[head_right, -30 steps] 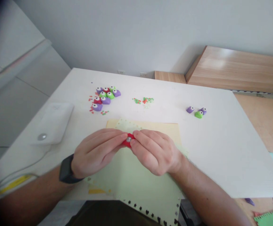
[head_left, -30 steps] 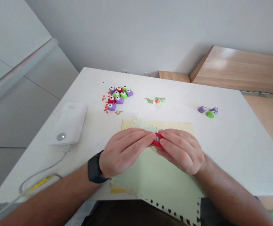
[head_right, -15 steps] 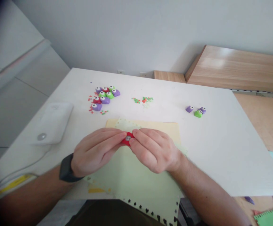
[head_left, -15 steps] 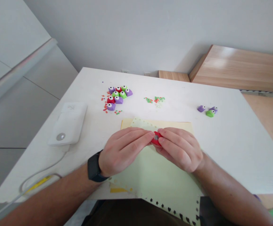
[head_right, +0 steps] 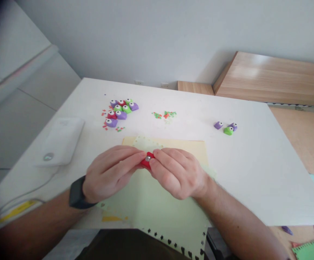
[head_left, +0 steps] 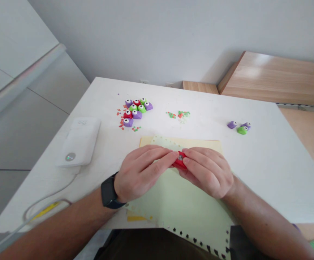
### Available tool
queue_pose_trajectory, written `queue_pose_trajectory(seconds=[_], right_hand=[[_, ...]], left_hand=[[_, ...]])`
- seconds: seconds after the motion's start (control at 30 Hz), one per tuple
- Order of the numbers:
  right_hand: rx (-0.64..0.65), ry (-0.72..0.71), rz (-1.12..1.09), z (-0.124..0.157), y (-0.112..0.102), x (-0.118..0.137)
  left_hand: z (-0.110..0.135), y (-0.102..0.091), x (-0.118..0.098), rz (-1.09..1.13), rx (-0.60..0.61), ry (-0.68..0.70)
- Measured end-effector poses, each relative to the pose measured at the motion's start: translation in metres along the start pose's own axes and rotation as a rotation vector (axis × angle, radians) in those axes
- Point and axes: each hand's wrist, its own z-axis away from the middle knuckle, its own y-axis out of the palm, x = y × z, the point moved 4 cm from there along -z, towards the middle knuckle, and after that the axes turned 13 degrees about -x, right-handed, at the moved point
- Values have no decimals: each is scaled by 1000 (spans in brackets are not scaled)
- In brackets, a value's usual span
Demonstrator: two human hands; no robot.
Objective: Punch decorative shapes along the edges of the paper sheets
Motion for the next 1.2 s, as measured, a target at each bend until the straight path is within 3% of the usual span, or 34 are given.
queue_pose_trajectory(seconds=[1.2], right_hand=[[-29,33,-42,10,4,-8]], left_hand=[[-1,3,-1,-28,-24,-21]])
